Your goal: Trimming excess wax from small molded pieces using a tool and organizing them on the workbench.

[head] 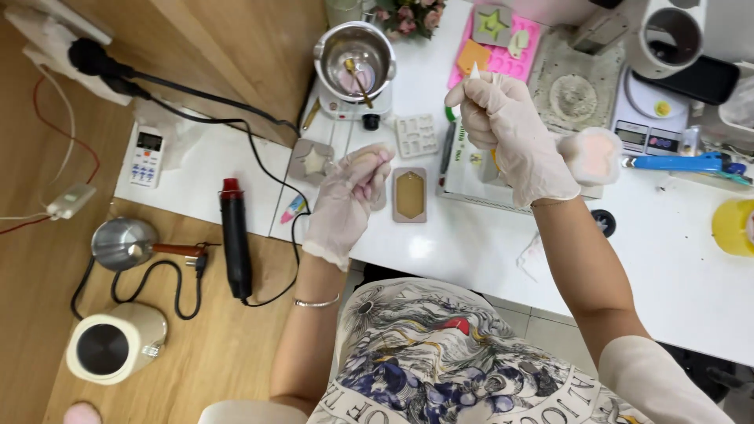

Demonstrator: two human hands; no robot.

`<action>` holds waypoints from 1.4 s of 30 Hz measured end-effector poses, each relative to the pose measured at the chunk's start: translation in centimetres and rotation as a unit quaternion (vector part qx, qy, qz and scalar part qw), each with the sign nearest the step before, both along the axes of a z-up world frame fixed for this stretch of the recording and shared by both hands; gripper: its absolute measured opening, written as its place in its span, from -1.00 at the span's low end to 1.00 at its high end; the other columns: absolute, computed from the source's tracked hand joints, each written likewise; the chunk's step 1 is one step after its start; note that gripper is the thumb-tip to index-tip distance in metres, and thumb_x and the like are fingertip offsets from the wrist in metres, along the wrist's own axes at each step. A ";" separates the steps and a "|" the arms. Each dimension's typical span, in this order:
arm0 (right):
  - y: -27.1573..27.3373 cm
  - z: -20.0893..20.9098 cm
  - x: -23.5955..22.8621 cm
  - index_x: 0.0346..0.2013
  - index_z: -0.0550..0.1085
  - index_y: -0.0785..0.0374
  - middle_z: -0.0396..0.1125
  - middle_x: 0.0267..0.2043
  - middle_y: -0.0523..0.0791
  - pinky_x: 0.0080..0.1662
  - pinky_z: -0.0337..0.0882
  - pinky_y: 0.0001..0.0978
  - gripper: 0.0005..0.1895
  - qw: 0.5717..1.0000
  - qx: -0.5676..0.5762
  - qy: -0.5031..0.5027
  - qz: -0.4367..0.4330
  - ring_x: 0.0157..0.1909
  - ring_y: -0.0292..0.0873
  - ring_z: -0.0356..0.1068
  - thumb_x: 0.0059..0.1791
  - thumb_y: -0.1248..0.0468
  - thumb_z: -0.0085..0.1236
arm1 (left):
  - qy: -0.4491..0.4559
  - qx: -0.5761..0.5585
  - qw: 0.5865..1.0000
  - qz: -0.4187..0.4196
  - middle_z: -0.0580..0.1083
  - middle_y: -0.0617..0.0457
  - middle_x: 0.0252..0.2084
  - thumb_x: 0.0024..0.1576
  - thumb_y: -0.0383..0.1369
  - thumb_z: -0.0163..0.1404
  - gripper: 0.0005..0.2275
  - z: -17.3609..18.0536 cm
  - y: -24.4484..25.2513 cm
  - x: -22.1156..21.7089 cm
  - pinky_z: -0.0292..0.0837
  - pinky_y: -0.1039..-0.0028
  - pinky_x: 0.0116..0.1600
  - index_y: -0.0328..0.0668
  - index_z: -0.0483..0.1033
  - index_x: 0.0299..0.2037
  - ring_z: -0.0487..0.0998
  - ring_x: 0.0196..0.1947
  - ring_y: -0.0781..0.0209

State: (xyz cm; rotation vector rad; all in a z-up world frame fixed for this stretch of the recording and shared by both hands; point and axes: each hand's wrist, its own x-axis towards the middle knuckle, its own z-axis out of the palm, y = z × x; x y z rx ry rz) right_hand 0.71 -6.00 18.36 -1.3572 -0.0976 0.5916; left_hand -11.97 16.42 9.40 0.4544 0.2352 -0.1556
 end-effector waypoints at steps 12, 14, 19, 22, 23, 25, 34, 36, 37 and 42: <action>10.7 -2.7 5.3 -0.03 0.49 0.21 0.10 -0.63 -0.27 -0.53 -0.02 -0.50 -0.52 0.993 -0.071 -0.003 0.093 -0.64 -0.39 -0.05 0.15 -0.05 -0.28 | 0.057 0.005 0.996 0.068 0.59 -0.05 -0.06 0.20 -0.48 0.09 -0.82 -2.5 6.3 8.0 0.53 0.68 -0.06 -0.40 0.60 -0.03 0.61 -0.15 0.31; 11.1 -5.0 7.0 0.05 0.43 0.21 0.22 -0.50 -0.26 -0.52 0.01 -0.51 -0.71 0.990 -0.120 -0.022 0.074 -0.57 -0.42 0.03 0.09 0.17 -0.03 | 0.043 0.040 0.994 0.089 0.59 -0.06 -0.05 0.21 -0.51 0.14 -0.83 -4.2 6.5 9.7 0.48 0.69 -0.07 -0.41 0.60 -0.03 0.60 -0.13 0.34; 10.9 -8.9 8.3 0.11 0.32 0.25 0.28 -0.43 -0.24 -0.49 0.15 -0.54 -0.71 0.988 -0.151 -0.002 0.040 -0.53 -0.43 0.14 0.10 0.32 0.05 | 0.024 0.081 0.994 0.063 0.59 0.02 -0.04 0.25 -0.47 0.14 -0.80 -4.4 6.5 12.6 0.39 0.72 -0.16 -0.35 0.63 0.05 0.51 -0.22 0.45; 11.5 -6.5 7.1 0.17 0.32 0.23 0.33 -0.36 -0.25 -0.42 0.31 -0.56 -0.70 0.985 -0.165 -0.030 0.030 -0.48 -0.42 0.25 0.13 0.33 -0.01 | 0.006 0.084 0.995 0.058 0.60 0.04 -0.02 0.23 -0.48 0.12 -0.80 -5.0 6.5 14.0 0.38 0.73 -0.16 -0.32 0.62 0.04 0.56 -0.18 0.46; 11.8 -5.3 6.6 0.22 0.34 0.20 0.36 -0.32 -0.26 -0.38 0.39 -0.57 -0.66 0.983 -0.172 -0.049 0.027 -0.44 -0.42 0.31 0.13 0.33 -0.02 | -0.024 0.089 0.994 0.056 0.60 0.05 -0.03 0.26 -0.48 0.12 -0.81 -5.8 6.6 14.2 0.32 0.73 -0.22 -0.33 0.63 0.05 0.54 -0.21 0.46; 12.2 -5.1 5.9 0.22 0.36 0.20 0.39 -0.29 -0.24 -0.37 0.41 -0.57 -0.64 0.980 -0.192 -0.052 0.011 -0.41 -0.42 0.35 0.11 0.34 0.01 | 0.007 0.087 0.995 0.050 0.60 0.03 -0.04 0.25 -0.48 0.12 -0.82 -5.3 6.4 15.1 0.34 0.72 -0.21 -0.32 0.62 0.02 0.55 -0.21 0.45; 12.9 -4.4 6.2 0.01 0.40 0.34 0.42 -0.34 -0.16 -0.45 0.39 -0.52 -0.77 0.973 -0.226 -0.012 -0.047 -0.44 -0.37 0.41 0.08 0.34 0.13 | 0.015 0.113 0.992 0.060 0.58 0.02 -0.17 0.21 -0.48 0.17 -0.84 -3.5 6.3 16.6 0.24 0.69 -0.29 -0.36 0.63 -0.04 0.43 -0.36 0.48; 12.9 -4.7 6.5 0.01 0.42 0.34 0.42 -0.33 -0.16 -0.45 0.40 -0.53 -0.78 0.971 -0.238 -0.008 -0.036 -0.45 -0.37 0.41 0.08 0.34 0.14 | -0.002 0.117 0.992 0.046 0.54 0.06 -0.24 0.22 -0.47 0.17 -0.83 -3.0 6.5 16.6 0.18 0.69 -0.31 -0.37 0.64 -0.03 0.35 -0.41 0.50; 12.9 -5.0 6.6 0.01 0.43 0.34 0.42 -0.33 -0.17 -0.45 0.40 -0.53 -0.77 0.972 -0.233 -0.005 -0.027 -0.46 -0.37 0.40 0.08 0.34 0.14 | -0.006 0.126 0.991 0.046 0.54 0.07 -0.25 0.21 -0.47 0.17 -0.83 -2.8 6.5 16.7 0.16 0.67 -0.32 -0.36 0.63 -0.04 0.32 -0.41 0.49; 12.9 -5.9 7.2 0.02 0.42 0.34 0.41 -0.34 -0.19 -0.46 0.38 -0.54 -0.76 0.978 -0.203 0.033 -0.019 -0.48 -0.38 0.37 0.08 0.33 0.14 | -0.027 0.153 0.987 0.034 0.50 0.13 -0.29 0.23 -0.47 0.17 -0.85 -2.8 7.0 17.2 0.10 0.67 -0.34 -0.34 0.63 -0.05 0.28 -0.42 0.51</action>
